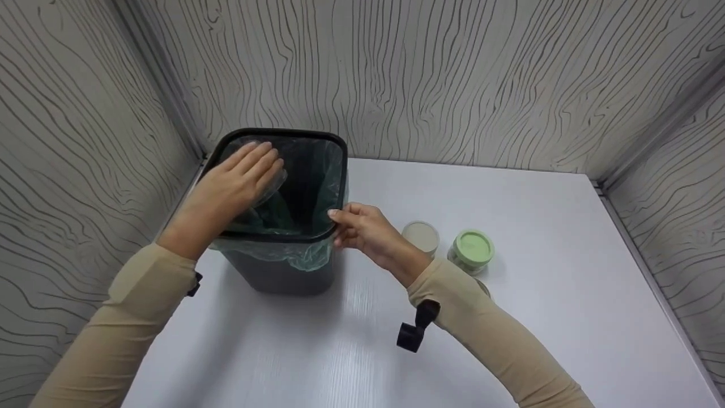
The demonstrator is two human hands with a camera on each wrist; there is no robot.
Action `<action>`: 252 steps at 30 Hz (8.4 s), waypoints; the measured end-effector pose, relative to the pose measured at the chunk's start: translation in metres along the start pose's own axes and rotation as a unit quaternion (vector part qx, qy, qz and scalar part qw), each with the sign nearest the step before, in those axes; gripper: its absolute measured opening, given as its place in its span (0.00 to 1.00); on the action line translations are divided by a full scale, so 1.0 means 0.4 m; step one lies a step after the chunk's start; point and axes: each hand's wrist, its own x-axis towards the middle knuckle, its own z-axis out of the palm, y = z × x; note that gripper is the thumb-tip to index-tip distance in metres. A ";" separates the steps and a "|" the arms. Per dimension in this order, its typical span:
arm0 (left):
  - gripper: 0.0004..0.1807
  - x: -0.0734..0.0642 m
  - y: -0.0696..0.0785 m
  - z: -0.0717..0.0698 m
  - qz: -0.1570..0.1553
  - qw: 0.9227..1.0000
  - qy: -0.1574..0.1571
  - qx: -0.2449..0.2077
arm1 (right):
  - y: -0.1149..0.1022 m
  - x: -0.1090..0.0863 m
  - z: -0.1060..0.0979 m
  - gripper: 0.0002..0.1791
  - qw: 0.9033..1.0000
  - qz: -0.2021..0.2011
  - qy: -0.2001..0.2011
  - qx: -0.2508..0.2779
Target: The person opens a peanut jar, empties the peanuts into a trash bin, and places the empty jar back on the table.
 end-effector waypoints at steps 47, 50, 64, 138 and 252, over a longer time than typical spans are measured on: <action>0.39 -0.032 -0.013 0.014 -0.055 0.988 0.012 -0.142 | 0.005 -0.003 -0.002 0.12 1.000 -0.004 0.000 0.006; 0.38 -0.034 -0.011 0.012 -0.062 0.986 0.015 -0.153 | 0.005 -0.003 -0.002 0.12 1.000 -0.005 -0.003 0.006; 0.35 -0.035 0.003 0.010 -0.101 0.972 0.054 -0.207 | 0.005 -0.005 0.000 0.10 1.000 -0.010 0.000 0.010; 0.52 -0.060 0.098 -0.038 -0.329 0.826 0.236 -0.392 | 0.072 -0.036 -0.068 0.10 0.999 -0.024 -0.015 0.041; 0.53 0.064 0.346 -0.130 -0.194 0.768 0.322 -0.519 | 0.355 -0.109 -0.279 0.08 0.985 0.060 0.140 -0.083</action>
